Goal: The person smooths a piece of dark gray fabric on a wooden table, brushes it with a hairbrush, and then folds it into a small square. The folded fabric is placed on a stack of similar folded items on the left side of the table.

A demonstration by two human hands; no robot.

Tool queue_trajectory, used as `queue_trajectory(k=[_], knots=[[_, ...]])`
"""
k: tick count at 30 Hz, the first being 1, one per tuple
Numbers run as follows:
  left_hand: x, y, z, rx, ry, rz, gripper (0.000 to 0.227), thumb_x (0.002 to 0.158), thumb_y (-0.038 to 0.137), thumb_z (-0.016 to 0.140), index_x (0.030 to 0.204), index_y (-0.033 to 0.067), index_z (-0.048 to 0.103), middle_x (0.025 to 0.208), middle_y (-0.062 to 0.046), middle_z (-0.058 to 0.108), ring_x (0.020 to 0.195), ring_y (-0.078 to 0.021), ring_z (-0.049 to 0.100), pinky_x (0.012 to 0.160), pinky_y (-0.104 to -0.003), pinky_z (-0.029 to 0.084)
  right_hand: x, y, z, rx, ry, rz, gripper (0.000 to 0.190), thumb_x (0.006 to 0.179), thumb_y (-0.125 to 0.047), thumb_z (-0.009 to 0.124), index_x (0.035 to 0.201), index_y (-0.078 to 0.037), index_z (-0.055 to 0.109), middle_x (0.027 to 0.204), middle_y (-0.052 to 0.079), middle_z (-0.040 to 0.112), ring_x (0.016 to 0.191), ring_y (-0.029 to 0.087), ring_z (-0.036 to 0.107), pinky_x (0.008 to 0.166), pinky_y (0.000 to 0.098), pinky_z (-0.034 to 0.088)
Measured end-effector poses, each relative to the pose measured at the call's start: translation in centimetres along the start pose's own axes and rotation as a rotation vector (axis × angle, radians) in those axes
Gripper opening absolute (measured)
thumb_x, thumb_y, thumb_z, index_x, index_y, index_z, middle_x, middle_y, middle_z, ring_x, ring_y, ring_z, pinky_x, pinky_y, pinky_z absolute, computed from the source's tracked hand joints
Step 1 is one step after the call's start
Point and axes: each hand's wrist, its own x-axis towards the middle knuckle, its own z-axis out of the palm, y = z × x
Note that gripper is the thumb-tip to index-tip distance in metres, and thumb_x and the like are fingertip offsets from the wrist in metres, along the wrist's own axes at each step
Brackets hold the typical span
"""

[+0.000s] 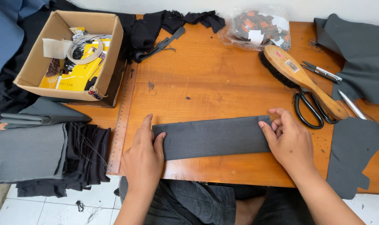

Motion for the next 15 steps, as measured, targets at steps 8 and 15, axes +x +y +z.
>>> queue_trajectory(k=[8, 15], knots=[[-0.5, 0.8, -1.3, 0.228, 0.325, 0.239, 0.025, 0.087, 0.035, 0.049, 0.099, 0.0149, 0.058, 0.076, 0.001, 0.053, 0.06, -0.0174, 0.052, 0.043, -0.03, 0.039, 0.0, 0.0, -0.1, 0.064, 0.079, -0.067, 0.025, 0.082, -0.024, 0.058, 0.1, -0.007, 0.058, 0.079, 0.002, 0.049, 0.051, 0.014, 0.045, 0.054, 0.03, 0.04], [-1.5, 4.4, -2.6, -0.13, 0.176, 0.684, 0.039, 0.087, 0.017, 0.037, 0.118, -0.0043, 0.046, 0.121, -0.016, 0.05, 0.117, -0.0295, 0.044, 0.1, -0.041, 0.03, -2.3, -6.0, -1.6, -0.164, 0.178, -0.451, 0.051, 0.083, -0.034, 0.036, 0.121, -0.002, 0.043, 0.121, 0.015, 0.048, 0.119, 0.036, 0.039, 0.093, 0.0501, 0.031]])
